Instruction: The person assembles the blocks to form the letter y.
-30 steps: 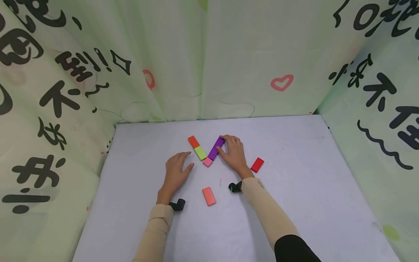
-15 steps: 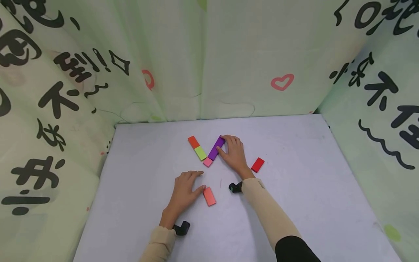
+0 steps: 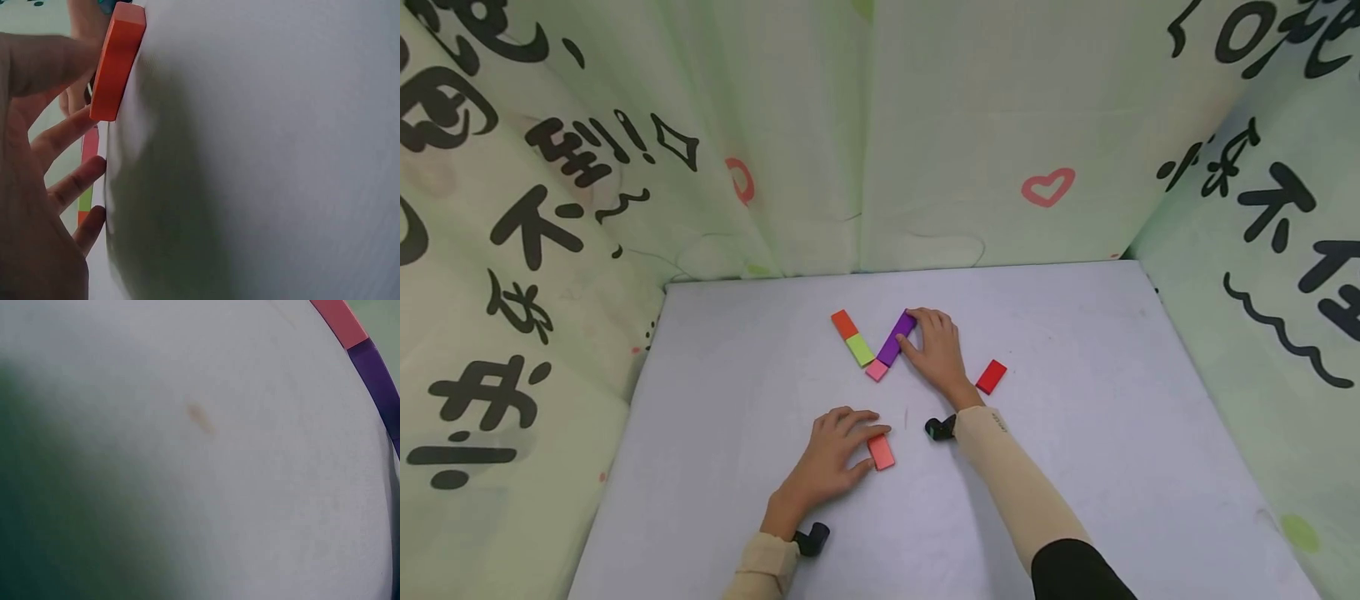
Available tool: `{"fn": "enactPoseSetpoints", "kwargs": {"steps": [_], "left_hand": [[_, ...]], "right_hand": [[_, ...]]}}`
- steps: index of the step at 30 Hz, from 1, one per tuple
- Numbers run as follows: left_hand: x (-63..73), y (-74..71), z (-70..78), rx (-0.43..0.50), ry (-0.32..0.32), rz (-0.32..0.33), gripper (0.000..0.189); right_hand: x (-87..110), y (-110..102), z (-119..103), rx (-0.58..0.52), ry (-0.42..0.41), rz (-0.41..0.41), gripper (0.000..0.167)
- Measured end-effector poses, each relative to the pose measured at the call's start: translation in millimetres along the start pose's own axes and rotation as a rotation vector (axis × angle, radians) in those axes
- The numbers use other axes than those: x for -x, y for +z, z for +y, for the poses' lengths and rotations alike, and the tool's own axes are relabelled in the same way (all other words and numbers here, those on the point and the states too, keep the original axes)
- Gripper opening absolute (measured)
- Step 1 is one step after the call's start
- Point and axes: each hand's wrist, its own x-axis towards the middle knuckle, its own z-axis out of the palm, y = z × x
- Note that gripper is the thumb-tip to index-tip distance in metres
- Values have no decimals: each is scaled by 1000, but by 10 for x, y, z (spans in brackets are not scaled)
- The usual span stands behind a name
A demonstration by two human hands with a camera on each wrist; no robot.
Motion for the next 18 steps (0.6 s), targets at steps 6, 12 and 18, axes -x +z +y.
{"fn": "enactPoseSetpoints", "kwargs": {"steps": [6,12,18], "left_hand": [[-3,12,-13,-82,13,-24,44],[-27,43,-33,-112,18,-8,40],[-33,57,-46,-126,12,27,38]], "right_hand": [[-6,-9,-10,4,1,-2,57],[-5,-19,-23,13,24,-23,57],[2,-23,-28,-1,32,-26,57]]}}
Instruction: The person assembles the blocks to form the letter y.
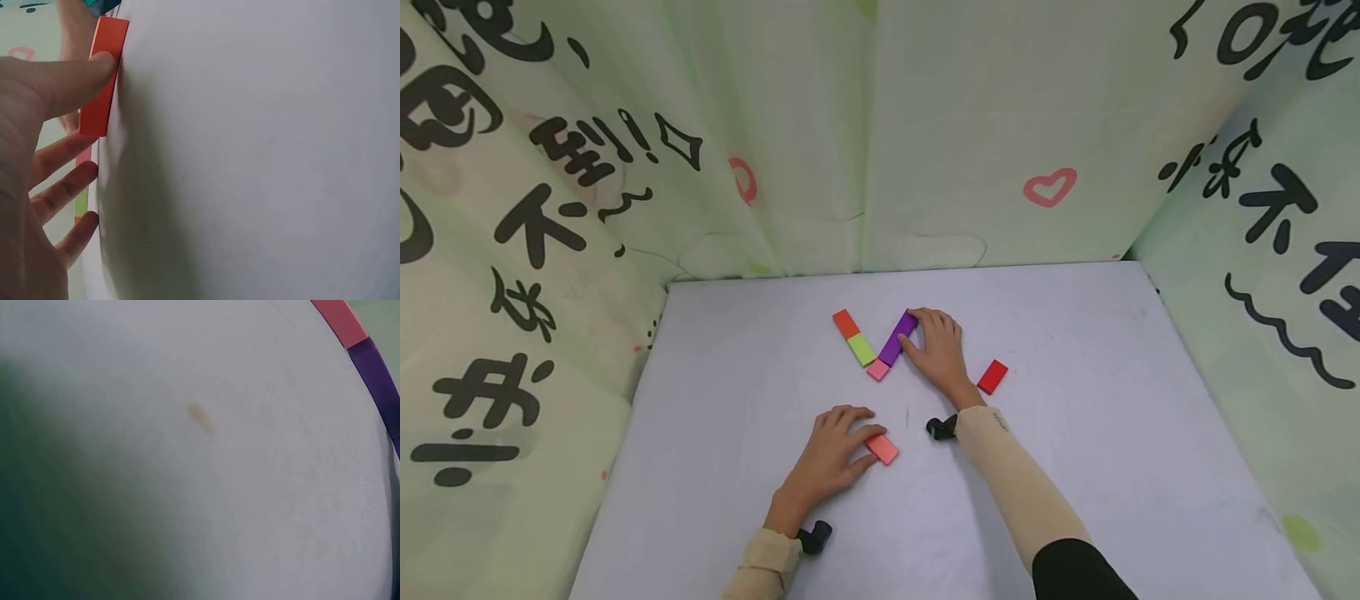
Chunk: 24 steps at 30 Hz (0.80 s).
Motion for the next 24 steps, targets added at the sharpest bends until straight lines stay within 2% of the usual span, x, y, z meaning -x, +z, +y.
{"fn": "enactPoseSetpoints", "kwargs": {"steps": [7,10,17,24], "left_hand": [[5,-1,-23,-10,29,90,38],[-4,-9,-21,-12,20,135,37],[-61,-5,-5,-35,-90,207,41],[-176,7,11,-49,-215,280,40]], "right_hand": [[10,-10,-12,-4,8,-3,58],[10,-14,-17,-4,10,-1,58],[7,-7,-21,6,7,4,58],[2,-1,-13,9,4,3,58]]}}
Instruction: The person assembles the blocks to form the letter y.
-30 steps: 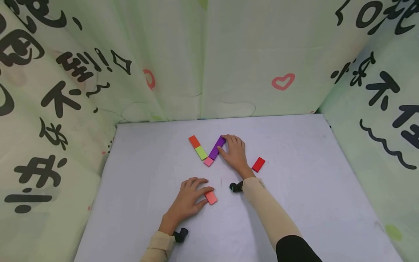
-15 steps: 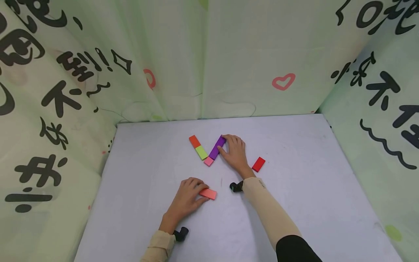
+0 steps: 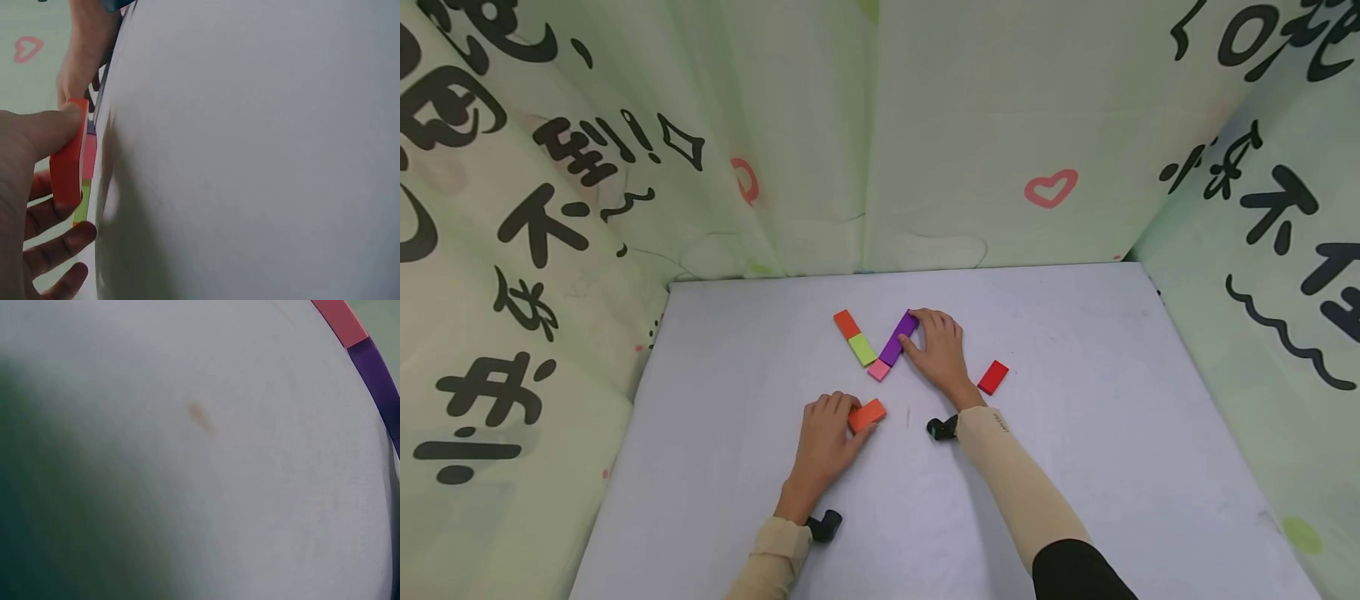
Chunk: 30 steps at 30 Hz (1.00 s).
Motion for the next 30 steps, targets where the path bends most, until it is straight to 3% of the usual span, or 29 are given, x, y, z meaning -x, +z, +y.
{"fn": "enactPoseSetpoints", "kwargs": {"steps": [13,20,30], "left_hand": [[-193,59,85,-22,-187,55,42],[-249,102,85,-30,-220,98,42],[-319,151,94,-43,-244,66,42]], "right_hand": [[9,-5,11,-17,-10,10,57],[11,2,16,-10,-8,17,57],[9,17,25,-9,-18,19,58]]}}
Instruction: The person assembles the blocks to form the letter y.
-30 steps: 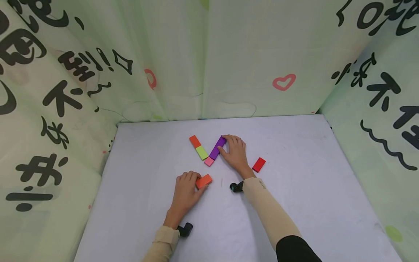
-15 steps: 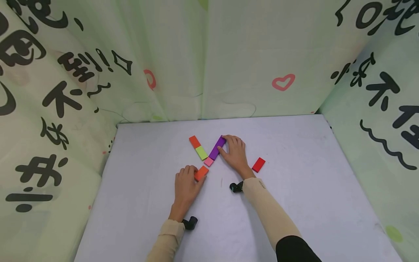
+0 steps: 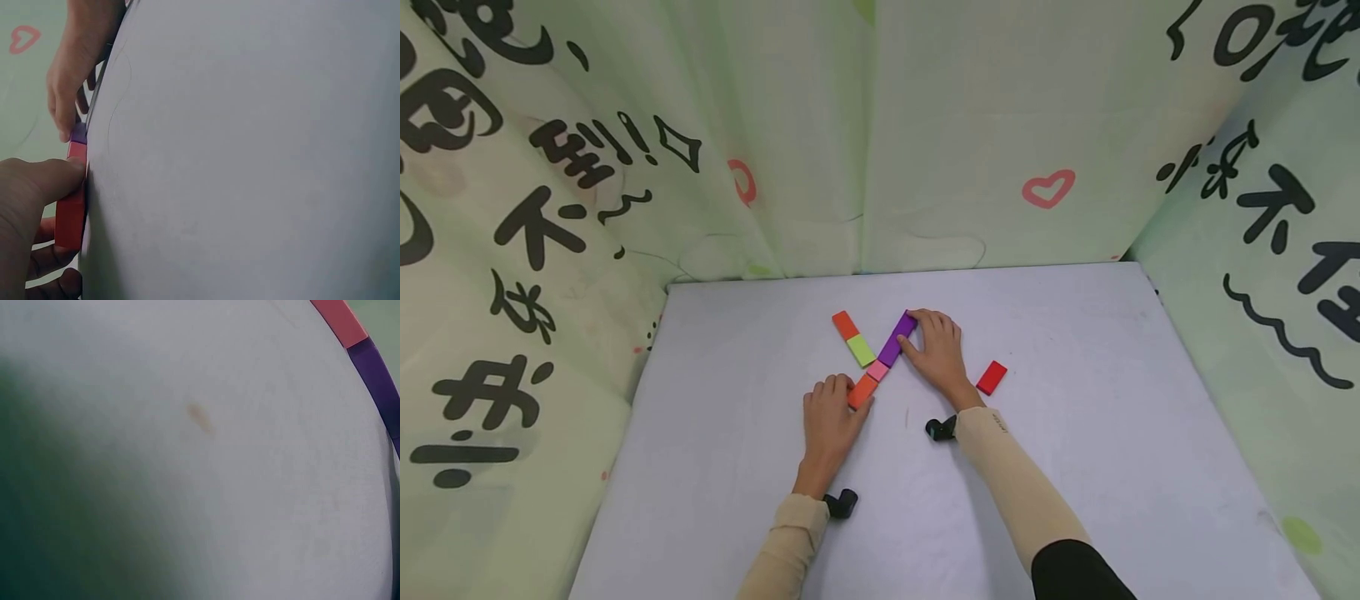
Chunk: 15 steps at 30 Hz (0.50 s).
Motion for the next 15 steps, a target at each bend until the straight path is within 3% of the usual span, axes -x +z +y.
{"fn": "enactPoseSetpoints", "kwargs": {"steps": [15], "left_hand": [[-33,37,17,-20,-10,-24,43]], "right_hand": [[-6,-14,-12,5,15,-18,58]]}}
